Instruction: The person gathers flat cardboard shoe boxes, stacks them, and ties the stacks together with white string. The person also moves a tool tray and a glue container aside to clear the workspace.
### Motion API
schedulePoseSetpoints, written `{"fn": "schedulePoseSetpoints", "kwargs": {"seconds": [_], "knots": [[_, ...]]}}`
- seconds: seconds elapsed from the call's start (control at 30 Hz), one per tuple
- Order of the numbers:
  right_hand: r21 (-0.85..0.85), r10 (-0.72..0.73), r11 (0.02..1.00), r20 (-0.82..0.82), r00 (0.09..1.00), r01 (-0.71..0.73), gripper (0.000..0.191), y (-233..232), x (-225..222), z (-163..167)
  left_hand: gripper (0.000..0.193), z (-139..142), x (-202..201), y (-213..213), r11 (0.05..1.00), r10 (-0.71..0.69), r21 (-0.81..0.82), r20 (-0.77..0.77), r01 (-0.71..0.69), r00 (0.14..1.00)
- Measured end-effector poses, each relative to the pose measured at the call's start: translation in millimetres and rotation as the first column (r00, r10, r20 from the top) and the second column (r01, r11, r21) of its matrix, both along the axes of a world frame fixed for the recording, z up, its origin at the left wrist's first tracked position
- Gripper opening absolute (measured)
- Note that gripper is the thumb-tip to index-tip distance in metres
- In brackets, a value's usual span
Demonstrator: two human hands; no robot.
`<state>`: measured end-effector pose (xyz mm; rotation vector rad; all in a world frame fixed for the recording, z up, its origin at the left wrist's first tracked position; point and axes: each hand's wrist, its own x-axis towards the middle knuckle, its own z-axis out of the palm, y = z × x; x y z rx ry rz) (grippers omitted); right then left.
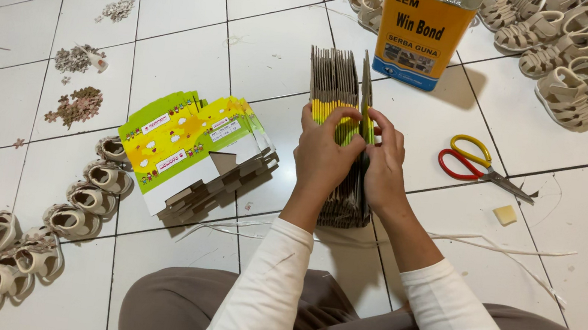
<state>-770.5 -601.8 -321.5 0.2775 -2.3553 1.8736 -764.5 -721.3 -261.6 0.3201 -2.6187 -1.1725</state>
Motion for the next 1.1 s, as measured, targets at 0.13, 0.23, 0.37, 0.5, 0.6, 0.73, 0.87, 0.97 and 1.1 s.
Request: {"fn": "schedulePoseSetpoints", "kwargs": {"seconds": [0.13,0.23,0.37,0.5,0.6,0.73,0.87,0.97,1.1], "knots": [[-0.001,-0.007,1.000,-0.010,1.000,0.007,0.054,0.7,-1.2,-2.5,0.020,-3.3,1.9,6.1,0.996,-0.004,-0.090,-0.073,-0.002,0.997],[-0.040,-0.014,0.999,0.002,1.000,0.014,0.055,4.6,-3.6,-5.0,0.025,-3.0,3.0,8.5,0.997,0.002,-0.079,-0.020,-0.003,1.000],[-0.112,-0.022,0.993,0.040,0.999,0.026,0.060,8.7,-5.7,-6.7,0.027,-2.3,2.6,10.8,0.996,0.020,-0.083,0.003,-0.019,1.000],[-0.255,0.098,0.966,0.217,0.971,-0.040,0.058,14.2,-8.4,-5.2,0.040,-1.3,2.4,12.9,0.998,0.023,-0.059,-0.004,-0.023,1.000],[-0.317,0.176,0.946,0.314,0.933,-0.072,0.054,21.4,-10.3,-6.1,0.077,0.9,2.2,13.9,0.996,0.043,-0.084,-0.008,-0.043,0.999],[-0.485,0.346,0.860,0.323,0.881,-0.160,0.055,42.8,-21.0,-17.9,0.092,6.1,-3.7,12.6,0.996,0.047,-0.090,0.195,-0.030,0.980],[-0.458,0.332,0.884,0.477,0.814,-0.092,0.053,77.7,-45.1,-59.4,0.087,8.3,-0.7,-0.5,0.989,-0.004,-0.144,0.216,0.036,0.976],[-0.243,0.119,0.968,0.651,0.749,0.058,0.056,101.8,-55.4,-118.3,0.084,7.1,9.2,-35.8,0.991,-0.084,-0.102,0.006,0.084,0.996],[-0.568,0.461,0.821,0.712,0.529,0.050,0.067,112.1,-53.7,-196.0,0.085,-7.9,39.0,-86.8,0.823,-0.133,0.551,-0.047,0.136,0.990]]}}
